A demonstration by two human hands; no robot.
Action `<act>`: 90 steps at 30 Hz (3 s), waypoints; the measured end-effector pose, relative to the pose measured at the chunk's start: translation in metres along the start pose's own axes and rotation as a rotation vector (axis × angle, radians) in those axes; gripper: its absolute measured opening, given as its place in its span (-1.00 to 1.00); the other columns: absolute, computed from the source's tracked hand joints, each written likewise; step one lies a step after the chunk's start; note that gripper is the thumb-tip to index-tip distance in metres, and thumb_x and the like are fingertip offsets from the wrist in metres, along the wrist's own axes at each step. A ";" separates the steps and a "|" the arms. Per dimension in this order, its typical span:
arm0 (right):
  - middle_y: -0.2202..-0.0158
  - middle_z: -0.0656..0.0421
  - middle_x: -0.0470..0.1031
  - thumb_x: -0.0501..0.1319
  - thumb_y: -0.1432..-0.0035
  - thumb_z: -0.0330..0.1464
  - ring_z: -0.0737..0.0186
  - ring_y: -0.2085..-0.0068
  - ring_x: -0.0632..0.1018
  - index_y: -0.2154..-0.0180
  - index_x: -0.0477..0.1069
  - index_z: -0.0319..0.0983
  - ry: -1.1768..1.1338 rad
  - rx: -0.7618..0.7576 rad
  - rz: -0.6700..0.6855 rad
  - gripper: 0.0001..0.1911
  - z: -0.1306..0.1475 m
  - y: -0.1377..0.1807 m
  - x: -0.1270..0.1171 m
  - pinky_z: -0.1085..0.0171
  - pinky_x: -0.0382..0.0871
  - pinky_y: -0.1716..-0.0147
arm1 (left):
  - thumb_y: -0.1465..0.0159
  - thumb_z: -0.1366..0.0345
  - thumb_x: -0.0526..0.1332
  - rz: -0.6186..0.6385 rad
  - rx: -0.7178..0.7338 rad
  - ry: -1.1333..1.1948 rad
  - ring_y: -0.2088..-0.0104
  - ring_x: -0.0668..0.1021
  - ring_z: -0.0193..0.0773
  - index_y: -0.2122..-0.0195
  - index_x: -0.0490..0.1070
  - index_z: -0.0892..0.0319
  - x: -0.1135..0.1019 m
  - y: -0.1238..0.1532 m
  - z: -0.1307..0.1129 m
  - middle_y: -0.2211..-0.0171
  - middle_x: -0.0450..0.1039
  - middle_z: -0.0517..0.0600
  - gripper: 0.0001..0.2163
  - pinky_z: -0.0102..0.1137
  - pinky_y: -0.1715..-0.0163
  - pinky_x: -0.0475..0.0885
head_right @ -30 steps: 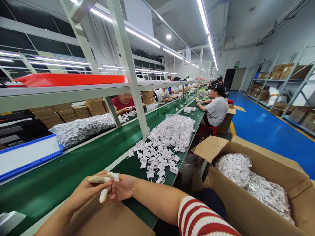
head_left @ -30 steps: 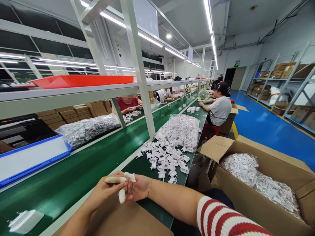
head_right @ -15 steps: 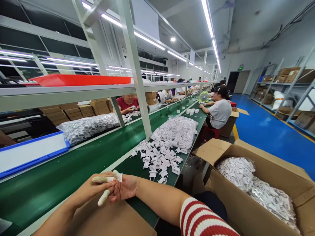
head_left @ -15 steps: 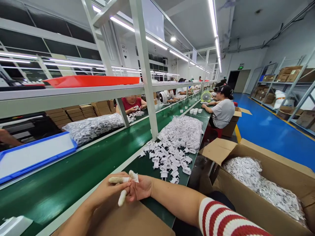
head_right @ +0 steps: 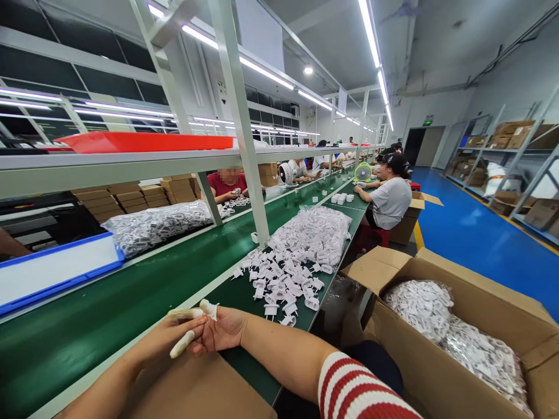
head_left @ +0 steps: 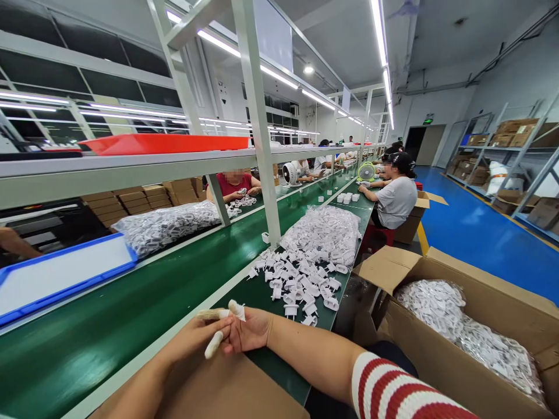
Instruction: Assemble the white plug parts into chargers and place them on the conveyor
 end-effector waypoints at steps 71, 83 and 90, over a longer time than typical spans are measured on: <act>0.59 0.31 0.41 0.25 -0.22 -0.47 0.38 0.66 0.37 0.14 0.38 -0.22 0.000 -0.032 -0.468 -0.84 -0.017 -0.020 -0.012 0.42 0.32 0.56 | 0.02 0.16 0.37 -0.001 -0.018 -0.004 0.35 0.65 0.00 0.24 0.64 0.17 -0.012 -0.035 0.052 0.37 0.65 0.06 -0.68 -0.29 0.32 0.53; 0.59 0.26 0.47 0.14 -0.25 -0.60 0.35 0.68 0.43 0.21 0.37 -0.20 0.012 -0.024 -0.441 -0.81 -0.017 -0.025 -0.014 0.41 0.38 0.61 | 0.14 0.14 0.39 -0.074 -0.012 -0.116 0.27 0.64 0.11 0.40 0.62 0.13 -0.017 -0.037 0.050 0.36 0.64 0.10 -0.73 -0.21 0.23 0.54; 0.58 0.26 0.46 0.05 -0.24 -0.66 0.36 0.68 0.43 0.13 0.41 -0.20 0.009 -0.010 -0.450 -0.67 -0.014 -0.020 -0.010 0.43 0.39 0.60 | 0.14 0.12 0.41 -0.051 -0.045 -0.070 0.32 0.63 0.07 0.40 0.63 0.04 -0.018 -0.039 0.059 0.36 0.66 0.01 -0.74 -0.21 0.25 0.52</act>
Point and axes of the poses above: each hand's wrist, its own y-axis away from the middle knuckle, its own x-axis out of the palm, z = x × y, the point moved 4 cm from there along -y, towards the middle knuckle
